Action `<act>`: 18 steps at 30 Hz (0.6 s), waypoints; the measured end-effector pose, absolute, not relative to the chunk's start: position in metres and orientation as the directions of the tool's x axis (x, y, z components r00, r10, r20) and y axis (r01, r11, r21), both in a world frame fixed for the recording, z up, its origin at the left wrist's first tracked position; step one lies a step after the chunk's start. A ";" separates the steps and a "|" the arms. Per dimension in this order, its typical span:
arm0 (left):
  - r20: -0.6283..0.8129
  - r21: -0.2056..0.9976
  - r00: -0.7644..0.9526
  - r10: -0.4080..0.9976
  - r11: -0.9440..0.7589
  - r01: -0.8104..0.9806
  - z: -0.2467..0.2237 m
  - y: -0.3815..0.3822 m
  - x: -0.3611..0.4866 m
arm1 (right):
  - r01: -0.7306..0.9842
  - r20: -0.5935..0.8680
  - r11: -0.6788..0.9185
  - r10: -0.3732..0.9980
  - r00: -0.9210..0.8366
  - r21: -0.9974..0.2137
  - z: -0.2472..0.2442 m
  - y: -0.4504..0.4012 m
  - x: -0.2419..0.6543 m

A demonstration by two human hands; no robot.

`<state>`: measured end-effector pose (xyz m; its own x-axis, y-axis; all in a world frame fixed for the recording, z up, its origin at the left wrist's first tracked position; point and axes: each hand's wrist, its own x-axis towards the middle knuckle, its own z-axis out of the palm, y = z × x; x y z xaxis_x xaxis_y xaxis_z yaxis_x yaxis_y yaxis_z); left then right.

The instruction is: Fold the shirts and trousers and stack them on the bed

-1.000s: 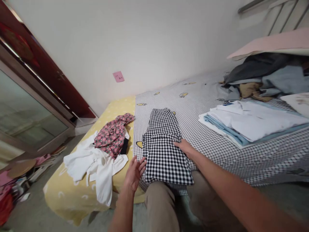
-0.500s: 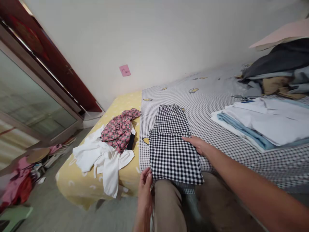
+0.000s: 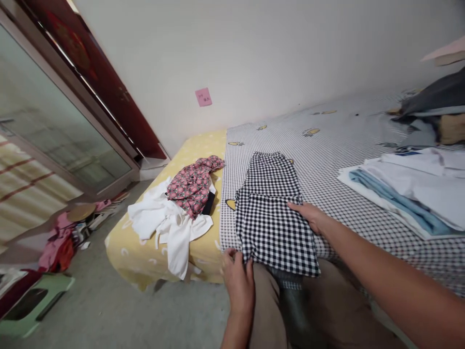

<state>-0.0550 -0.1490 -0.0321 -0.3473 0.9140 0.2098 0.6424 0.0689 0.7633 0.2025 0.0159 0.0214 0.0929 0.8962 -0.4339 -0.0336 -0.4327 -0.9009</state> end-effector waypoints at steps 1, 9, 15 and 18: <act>0.286 0.669 -0.288 0.914 0.024 0.743 -0.029 -0.152 -0.050 | -0.032 -0.459 -0.458 0.882 0.109 -0.888 0.024 0.015 0.202; 0.428 0.346 -0.130 0.894 -0.029 0.938 -0.029 -0.157 -0.044 | -0.044 -0.529 -0.529 0.834 0.153 -0.847 0.032 0.012 0.198; 0.354 0.519 -0.150 0.923 -0.060 0.853 -0.041 -0.154 -0.043 | -0.044 -0.504 -0.503 0.856 0.116 -0.863 0.027 0.011 0.201; 0.292 0.676 -0.242 0.925 -0.020 0.737 -0.043 -0.155 -0.043 | -0.039 -0.498 -0.497 0.861 0.104 -0.867 0.026 0.011 0.202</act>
<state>-0.0431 -0.1546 -0.0427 -0.2423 0.9252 0.2921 0.7369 -0.0204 0.6757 0.2022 0.0113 0.0256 0.1038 0.8608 -0.4983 -0.0393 -0.4970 -0.8668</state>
